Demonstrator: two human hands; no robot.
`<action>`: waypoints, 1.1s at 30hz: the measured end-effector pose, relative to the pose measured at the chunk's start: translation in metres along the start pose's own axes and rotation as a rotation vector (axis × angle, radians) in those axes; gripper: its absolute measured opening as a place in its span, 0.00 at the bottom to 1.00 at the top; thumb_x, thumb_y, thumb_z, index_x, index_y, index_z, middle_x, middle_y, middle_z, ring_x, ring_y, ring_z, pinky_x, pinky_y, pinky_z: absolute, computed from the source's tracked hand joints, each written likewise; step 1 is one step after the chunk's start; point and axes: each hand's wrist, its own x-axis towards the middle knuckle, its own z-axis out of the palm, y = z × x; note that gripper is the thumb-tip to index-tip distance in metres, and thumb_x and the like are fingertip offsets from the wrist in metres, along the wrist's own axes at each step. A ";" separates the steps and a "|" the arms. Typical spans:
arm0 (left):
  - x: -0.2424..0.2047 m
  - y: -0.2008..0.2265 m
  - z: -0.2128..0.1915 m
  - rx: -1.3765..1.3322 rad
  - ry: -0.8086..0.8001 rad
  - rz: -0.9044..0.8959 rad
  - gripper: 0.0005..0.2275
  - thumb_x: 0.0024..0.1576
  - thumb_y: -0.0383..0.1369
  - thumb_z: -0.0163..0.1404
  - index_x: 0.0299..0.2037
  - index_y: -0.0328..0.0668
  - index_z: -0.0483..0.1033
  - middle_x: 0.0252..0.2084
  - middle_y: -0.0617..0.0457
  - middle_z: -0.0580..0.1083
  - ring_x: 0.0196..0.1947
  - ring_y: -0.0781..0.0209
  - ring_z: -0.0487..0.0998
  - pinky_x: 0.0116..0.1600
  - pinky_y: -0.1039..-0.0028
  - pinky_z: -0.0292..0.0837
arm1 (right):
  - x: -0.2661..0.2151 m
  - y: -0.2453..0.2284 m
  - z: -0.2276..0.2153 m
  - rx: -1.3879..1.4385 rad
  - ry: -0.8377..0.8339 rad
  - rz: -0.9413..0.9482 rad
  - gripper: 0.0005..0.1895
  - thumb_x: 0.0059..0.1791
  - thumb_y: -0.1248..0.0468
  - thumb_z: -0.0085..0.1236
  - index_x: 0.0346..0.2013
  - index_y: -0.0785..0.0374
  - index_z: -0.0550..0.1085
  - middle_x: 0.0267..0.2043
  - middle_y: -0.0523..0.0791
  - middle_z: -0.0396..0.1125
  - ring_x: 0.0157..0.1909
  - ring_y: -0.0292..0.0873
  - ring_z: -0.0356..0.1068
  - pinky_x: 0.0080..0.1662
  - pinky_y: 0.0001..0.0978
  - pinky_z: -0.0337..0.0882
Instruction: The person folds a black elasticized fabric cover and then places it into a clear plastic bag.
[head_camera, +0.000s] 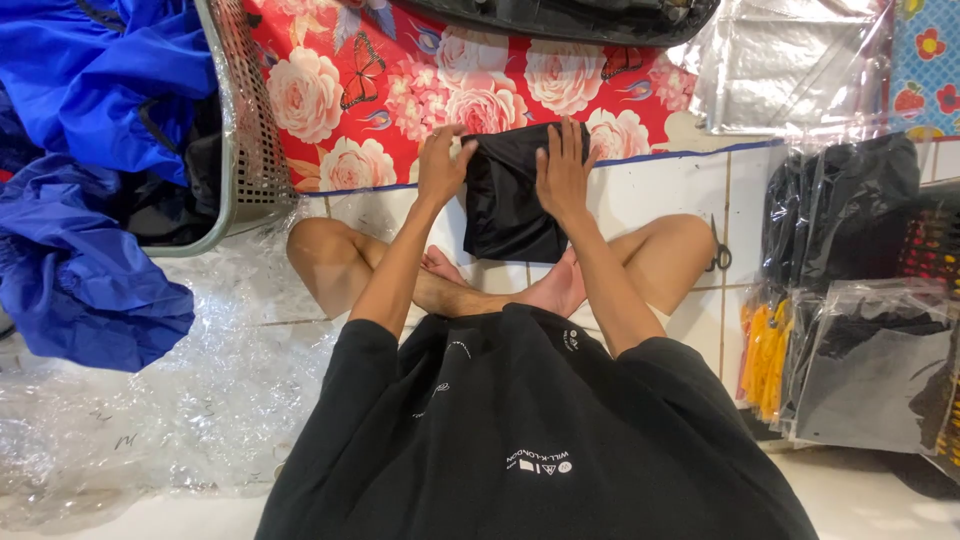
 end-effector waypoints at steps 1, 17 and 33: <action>0.007 0.003 0.002 0.073 0.018 -0.046 0.14 0.61 0.46 0.55 0.53 0.56 0.76 0.47 0.56 0.77 0.49 0.52 0.77 0.56 0.59 0.70 | 0.009 0.004 -0.008 -0.010 0.032 -0.005 0.24 0.62 0.55 0.38 0.71 0.58 0.62 0.77 0.52 0.47 0.79 0.54 0.41 0.66 0.77 0.42; 0.032 -0.028 0.000 -0.150 -0.069 -0.303 0.09 0.59 0.37 0.59 0.43 0.44 0.76 0.33 0.47 0.79 0.34 0.50 0.82 0.42 0.63 0.76 | 0.079 0.063 -0.040 0.394 -0.258 0.082 0.11 0.56 0.57 0.50 0.37 0.58 0.76 0.34 0.54 0.71 0.45 0.64 0.73 0.46 0.55 0.71; -0.055 0.047 -0.050 0.443 -0.436 0.211 0.43 0.53 0.52 0.59 0.78 0.58 0.50 0.81 0.53 0.45 0.80 0.52 0.41 0.76 0.41 0.34 | -0.011 -0.072 -0.078 0.161 -0.453 -0.350 0.45 0.48 0.53 0.63 0.77 0.55 0.54 0.82 0.53 0.39 0.81 0.58 0.33 0.73 0.67 0.31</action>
